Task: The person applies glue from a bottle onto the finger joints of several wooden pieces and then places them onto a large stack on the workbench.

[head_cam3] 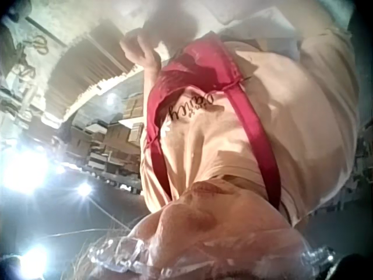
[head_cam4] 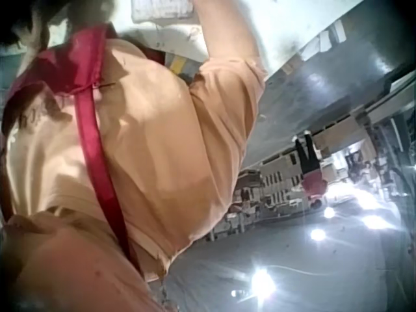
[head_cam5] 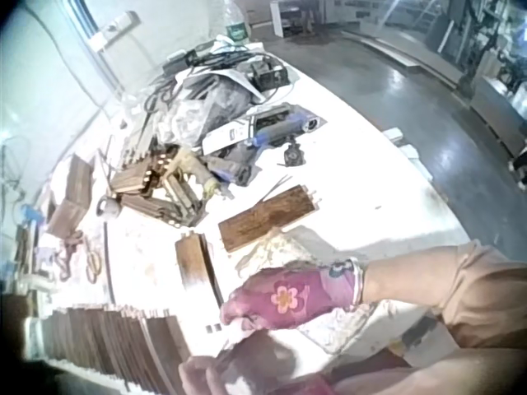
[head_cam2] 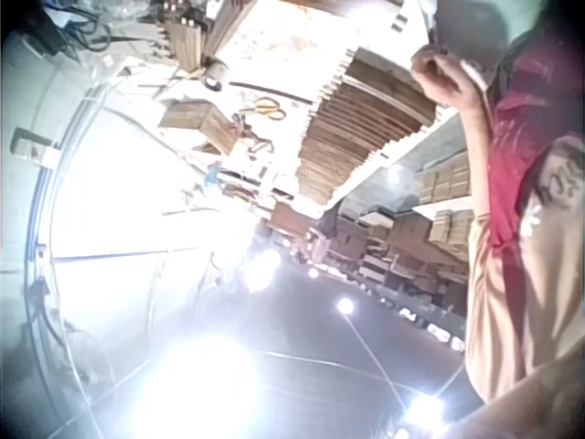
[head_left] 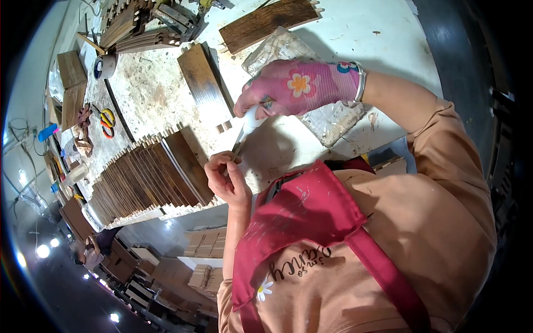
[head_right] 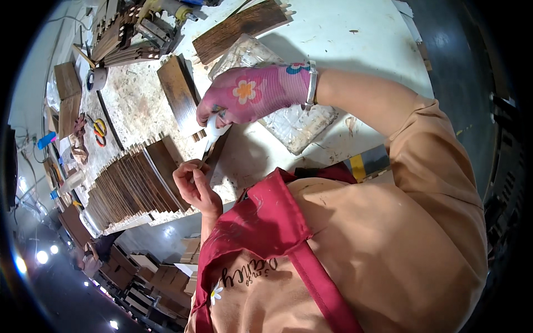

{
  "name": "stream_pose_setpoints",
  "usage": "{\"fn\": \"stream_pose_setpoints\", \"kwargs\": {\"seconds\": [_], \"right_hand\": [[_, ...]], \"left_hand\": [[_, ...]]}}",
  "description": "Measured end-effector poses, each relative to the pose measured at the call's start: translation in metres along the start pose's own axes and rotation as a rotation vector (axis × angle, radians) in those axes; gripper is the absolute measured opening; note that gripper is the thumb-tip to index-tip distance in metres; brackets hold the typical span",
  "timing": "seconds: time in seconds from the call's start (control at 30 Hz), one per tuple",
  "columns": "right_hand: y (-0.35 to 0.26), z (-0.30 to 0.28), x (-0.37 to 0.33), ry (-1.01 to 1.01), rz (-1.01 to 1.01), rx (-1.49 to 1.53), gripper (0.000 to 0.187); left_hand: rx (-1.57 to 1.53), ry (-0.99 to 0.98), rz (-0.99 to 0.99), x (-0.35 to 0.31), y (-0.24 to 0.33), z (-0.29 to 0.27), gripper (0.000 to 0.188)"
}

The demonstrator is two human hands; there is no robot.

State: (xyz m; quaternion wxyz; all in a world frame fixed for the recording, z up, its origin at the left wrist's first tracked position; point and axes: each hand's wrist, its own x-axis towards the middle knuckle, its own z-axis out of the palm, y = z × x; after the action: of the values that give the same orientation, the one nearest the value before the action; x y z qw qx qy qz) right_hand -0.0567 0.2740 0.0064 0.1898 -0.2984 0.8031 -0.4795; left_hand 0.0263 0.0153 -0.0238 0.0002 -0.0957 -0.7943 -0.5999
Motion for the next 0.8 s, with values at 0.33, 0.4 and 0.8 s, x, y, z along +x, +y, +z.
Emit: {"fn": "stream_pose_setpoints", "kwargs": {"seconds": [0.33,0.4,0.8], "right_hand": [[-0.009,0.005,0.0,-0.011,0.017,0.014,0.027],[-0.005,0.009,0.0,0.01,-0.014,0.015,0.027],[-0.005,0.013,0.005,-0.025,-0.024,-0.037,0.029]], "left_hand": [[0.012,0.006,-0.035,0.003,0.005,0.0,0.01],[0.018,0.01,-0.034,0.003,0.006,0.001,0.01],[0.013,0.012,-0.032,0.003,0.006,0.001,0.006]]}}
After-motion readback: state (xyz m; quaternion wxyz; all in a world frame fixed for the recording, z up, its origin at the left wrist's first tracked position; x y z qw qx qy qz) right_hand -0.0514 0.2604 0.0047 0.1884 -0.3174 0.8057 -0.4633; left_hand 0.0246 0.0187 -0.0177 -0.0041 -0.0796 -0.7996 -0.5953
